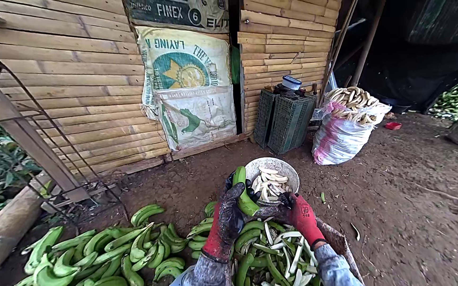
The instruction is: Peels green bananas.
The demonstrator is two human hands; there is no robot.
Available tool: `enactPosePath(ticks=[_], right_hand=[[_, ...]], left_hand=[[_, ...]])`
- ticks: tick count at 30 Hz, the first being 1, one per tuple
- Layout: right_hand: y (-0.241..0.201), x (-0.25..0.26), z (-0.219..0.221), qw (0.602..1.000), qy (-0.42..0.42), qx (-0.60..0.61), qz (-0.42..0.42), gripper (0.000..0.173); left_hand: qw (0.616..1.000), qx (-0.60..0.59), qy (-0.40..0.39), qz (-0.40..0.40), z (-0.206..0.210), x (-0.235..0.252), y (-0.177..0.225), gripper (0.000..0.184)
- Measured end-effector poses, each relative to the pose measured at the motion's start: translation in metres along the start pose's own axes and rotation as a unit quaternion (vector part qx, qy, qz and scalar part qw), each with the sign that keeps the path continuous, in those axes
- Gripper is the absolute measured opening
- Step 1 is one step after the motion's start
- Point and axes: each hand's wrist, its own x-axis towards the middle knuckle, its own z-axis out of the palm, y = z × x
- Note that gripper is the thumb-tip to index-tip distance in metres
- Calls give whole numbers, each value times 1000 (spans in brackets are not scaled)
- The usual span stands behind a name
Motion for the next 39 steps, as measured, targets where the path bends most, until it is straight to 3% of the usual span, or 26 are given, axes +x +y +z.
enactPosePath(ticks=[4,7,12,15,18,20,24,29,32,36,39], right_hand=[[-20,88,13,999,-23,16,-15,36],[-16,152,34,997,-46,54,23,38],[4,217,67,991,-82,17,103,49],[9,230,105,984,-112,-19,138,57],[-26,212,126,970,-166,-133,119,62],[-36,202,123,962,-221,-148,54,56],[-25,195,98,959,-266,15,-93,44],[-55,112,1,983,-140,32,-118,46],[-60,48,-44,977,-140,43,-156,69],[-42,-46,-57,959,-33,73,-272,38],[-18,-97,-35,920,61,103,-372,33]], left_hand=[[992,-45,115,11,-14,-9,5,28],[982,-72,175,13,-20,-8,16,19],[976,-111,183,-39,-31,-9,29,21],[978,-110,170,-40,-37,-10,32,21],[980,-111,160,-24,-38,-8,31,21],[980,-111,166,-15,-32,-10,28,26],[985,-107,133,-21,-17,-14,15,44],[986,18,166,-26,-2,-20,1,34],[985,68,159,-28,-3,-20,-10,33],[991,82,99,-25,-5,-26,-22,35],[993,91,61,-45,-10,-32,-29,36]])
